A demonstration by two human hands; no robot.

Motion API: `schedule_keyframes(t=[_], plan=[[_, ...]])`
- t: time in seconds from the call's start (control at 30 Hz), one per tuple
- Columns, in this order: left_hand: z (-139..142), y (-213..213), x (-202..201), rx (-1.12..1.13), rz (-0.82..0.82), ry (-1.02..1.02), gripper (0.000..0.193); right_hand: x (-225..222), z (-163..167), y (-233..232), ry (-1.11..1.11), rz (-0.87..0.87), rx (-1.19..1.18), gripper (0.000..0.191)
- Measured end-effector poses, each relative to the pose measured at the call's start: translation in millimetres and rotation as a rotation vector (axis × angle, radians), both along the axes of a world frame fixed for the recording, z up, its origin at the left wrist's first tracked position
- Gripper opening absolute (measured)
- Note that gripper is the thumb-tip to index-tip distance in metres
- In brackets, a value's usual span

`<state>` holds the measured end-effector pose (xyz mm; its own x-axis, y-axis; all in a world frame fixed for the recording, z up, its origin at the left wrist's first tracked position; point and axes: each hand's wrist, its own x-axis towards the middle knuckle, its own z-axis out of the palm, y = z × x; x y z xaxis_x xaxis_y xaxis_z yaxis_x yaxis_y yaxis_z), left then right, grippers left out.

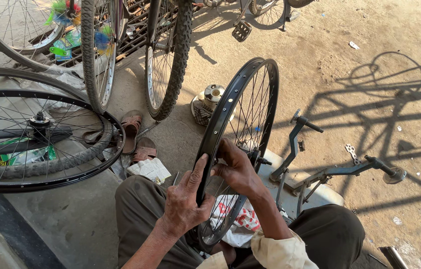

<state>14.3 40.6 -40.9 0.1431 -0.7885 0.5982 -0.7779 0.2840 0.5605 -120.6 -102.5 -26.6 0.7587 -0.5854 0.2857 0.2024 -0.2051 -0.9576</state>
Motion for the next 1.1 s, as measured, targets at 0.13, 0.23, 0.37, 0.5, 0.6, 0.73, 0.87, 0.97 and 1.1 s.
schedule_keyframes(t=[0.13,0.23,0.37,0.5,0.6,0.73,0.87,0.97,1.1], plan=[[1.1,-4.2,-2.4,0.004,-0.012,0.039,0.097,10.1,-3.3,11.7,0.029,-0.266,-0.336,0.054],[3.3,-5.5,-4.1,-0.014,-0.01,0.026,0.099,14.8,-0.9,12.9,0.007,-0.368,-0.438,0.06],[7.5,-4.0,-11.9,-0.001,-0.003,0.024,0.099,20.8,1.1,9.6,0.107,-0.4,-0.51,0.046],[11.7,-7.2,-17.7,0.024,-0.015,0.043,0.097,23.7,-3.2,7.9,0.081,-0.353,-0.39,0.038],[13.8,-7.1,-23.2,0.032,-0.008,0.038,0.099,12.0,-6.2,2.9,-0.076,-0.152,0.074,0.042],[16.6,-4.7,-27.2,-0.011,-0.035,0.063,0.099,-15.8,-8.7,-7.6,-0.312,0.096,0.478,0.05],[18.0,-0.2,-26.2,0.022,-0.041,0.085,0.098,-18.0,-19.3,-5.0,-0.326,0.066,0.474,0.053],[16.4,1.2,-18.3,-0.008,-0.029,0.061,0.096,-7.5,-26.8,3.4,-0.284,-0.056,0.354,0.052],[12.4,0.9,-10.0,0.08,-0.017,0.067,0.091,10.0,-29.0,17.7,-0.201,-0.311,0.088,0.041]])
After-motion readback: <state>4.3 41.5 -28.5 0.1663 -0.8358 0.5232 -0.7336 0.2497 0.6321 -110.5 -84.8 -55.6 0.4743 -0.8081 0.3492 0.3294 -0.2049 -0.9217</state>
